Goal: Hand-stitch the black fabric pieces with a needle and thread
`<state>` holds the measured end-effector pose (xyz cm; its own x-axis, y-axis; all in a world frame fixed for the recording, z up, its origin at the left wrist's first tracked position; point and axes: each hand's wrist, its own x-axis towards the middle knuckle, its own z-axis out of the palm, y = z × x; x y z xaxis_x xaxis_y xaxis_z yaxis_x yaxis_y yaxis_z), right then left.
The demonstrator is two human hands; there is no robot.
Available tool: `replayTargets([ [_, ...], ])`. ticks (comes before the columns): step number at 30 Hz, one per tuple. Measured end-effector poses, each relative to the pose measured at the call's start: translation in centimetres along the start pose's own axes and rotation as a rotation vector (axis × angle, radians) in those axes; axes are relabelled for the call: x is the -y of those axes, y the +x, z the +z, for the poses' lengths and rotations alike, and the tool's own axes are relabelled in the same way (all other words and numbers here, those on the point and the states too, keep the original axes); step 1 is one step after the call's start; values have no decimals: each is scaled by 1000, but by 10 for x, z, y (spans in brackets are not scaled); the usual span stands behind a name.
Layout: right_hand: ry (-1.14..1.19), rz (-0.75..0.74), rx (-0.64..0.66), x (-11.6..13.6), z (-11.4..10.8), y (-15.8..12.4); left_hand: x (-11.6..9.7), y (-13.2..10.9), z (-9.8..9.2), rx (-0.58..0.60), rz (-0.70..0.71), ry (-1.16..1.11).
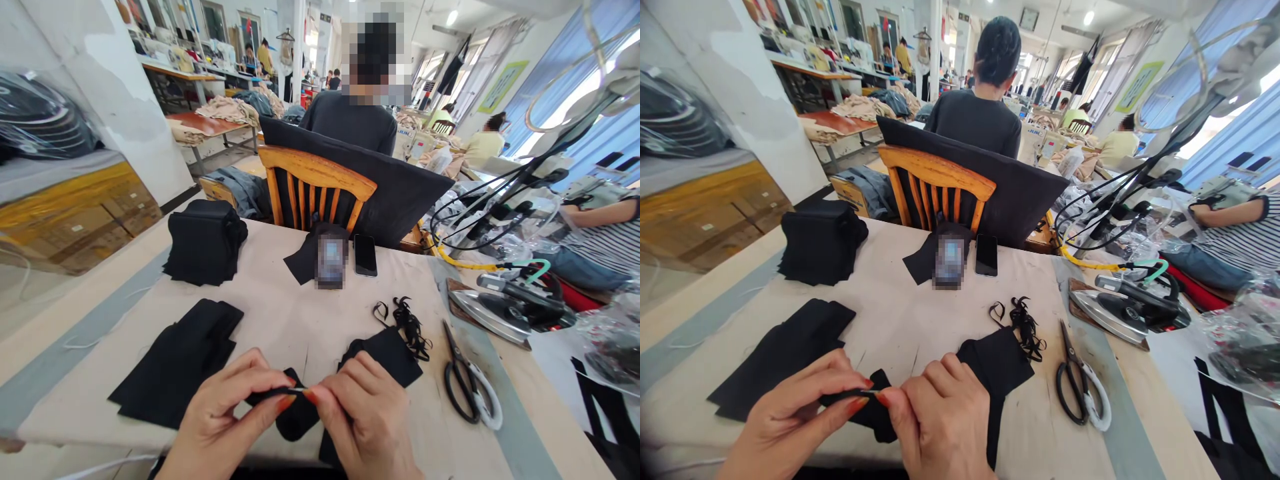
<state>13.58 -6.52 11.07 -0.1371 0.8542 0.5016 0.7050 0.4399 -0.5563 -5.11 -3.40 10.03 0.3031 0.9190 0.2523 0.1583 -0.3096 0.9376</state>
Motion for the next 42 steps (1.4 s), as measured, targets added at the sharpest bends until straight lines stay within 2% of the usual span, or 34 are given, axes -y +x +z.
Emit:
replayTargets([
  [8, -32, 0, 17, -1, 1, -1, 0, 0, -1, 12, -7, -3],
  [14, -90, -65, -64, 1, -4, 6, -4, 4, -2, 23, -21, 8],
  [26, -117, -93, -43, 2, -5, 8, -5, 3, -1, 30, -23, -8],
  [35, -350, -216, 3, 6, -16, 15, -1, 2, -4, 113, -68, 89],
  [39, -179, -187, 70, 1, -10, 13, 1, 5, -5, 163, -117, 36],
  [41, 39, -40, 97, -3, 1, 6, 3, 6, -4, 157, -129, 14],
  [42, 184, 88, 125, -5, 9, 1, 4, 6, -3, 148, -127, 9],
])
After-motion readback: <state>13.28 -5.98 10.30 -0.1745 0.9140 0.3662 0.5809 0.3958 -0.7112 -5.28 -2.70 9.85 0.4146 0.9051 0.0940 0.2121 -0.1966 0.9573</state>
